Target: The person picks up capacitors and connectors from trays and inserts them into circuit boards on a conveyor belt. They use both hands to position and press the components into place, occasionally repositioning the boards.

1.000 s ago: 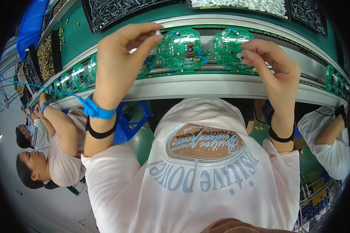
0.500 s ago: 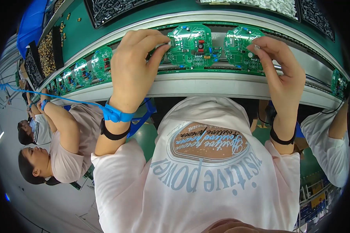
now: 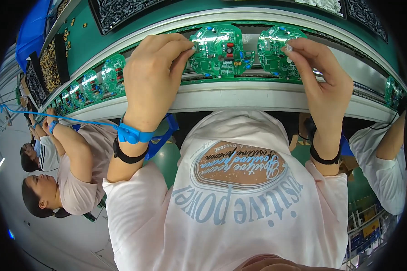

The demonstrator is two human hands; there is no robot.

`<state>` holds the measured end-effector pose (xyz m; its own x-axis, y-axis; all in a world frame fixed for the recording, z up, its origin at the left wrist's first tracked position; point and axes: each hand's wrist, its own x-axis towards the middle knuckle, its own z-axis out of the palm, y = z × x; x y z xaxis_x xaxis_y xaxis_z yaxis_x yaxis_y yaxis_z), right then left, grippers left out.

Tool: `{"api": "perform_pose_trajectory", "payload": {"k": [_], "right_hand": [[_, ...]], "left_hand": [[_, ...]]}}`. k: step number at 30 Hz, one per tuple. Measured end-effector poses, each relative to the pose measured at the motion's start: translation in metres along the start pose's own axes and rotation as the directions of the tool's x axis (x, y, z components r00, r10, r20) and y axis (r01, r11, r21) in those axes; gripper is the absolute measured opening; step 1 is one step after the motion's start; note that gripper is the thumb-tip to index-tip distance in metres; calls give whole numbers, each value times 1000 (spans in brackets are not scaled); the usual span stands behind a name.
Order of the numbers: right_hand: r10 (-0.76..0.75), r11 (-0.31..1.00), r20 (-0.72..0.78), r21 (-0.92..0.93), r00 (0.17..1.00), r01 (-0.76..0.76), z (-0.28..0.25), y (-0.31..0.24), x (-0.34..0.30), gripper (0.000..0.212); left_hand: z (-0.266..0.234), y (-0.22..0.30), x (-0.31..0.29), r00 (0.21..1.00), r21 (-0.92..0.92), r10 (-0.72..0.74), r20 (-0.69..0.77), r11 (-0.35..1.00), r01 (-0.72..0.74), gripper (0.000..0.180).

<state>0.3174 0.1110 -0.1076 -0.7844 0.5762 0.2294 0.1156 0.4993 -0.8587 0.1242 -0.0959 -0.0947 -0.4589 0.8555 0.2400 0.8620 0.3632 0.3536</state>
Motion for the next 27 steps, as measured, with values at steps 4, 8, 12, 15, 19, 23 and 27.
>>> {"api": "perform_pose_trajectory", "payload": {"k": [4, 8, 12, 15, 19, 23, 27], "right_hand": [[-85, 993, 2, -79, 996, 85, 0, 2, 2, 16], [-158, 977, -2, -145, 987, 156, 0, 4, 3, 16], [-153, 955, 61, -247, 986, 163, 4, 3, 4, 17], [-211, 930, 92, -287, 973, 229, 10, 6, 5, 17], [-178, 930, 115, -304, 977, 205, 13, 8, 11, 16], [-208, 917, 123, -321, 970, 237, 13, 7, 12, 15], [-172, 903, 111, -379, 979, 202, 14, 4, 12, 14]], "left_hand": [[0, 1, 3, 1000, 5, 24, -13, 1000, -24, 10], [0, 0, 2, 999, 6, 32, -16, 999, -32, 9], [4, 8, 0, 997, 98, 77, -14, 992, -75, 11], [4, 11, 1, 995, 156, 101, -4, 983, -99, 12], [-1, 16, 5, 994, 184, 109, 28, 977, -112, 14], [-17, 20, 20, 985, 193, 141, 98, 968, -158, 17], [-30, 27, 55, 961, 142, 244, 133, 954, -262, 21]]}}
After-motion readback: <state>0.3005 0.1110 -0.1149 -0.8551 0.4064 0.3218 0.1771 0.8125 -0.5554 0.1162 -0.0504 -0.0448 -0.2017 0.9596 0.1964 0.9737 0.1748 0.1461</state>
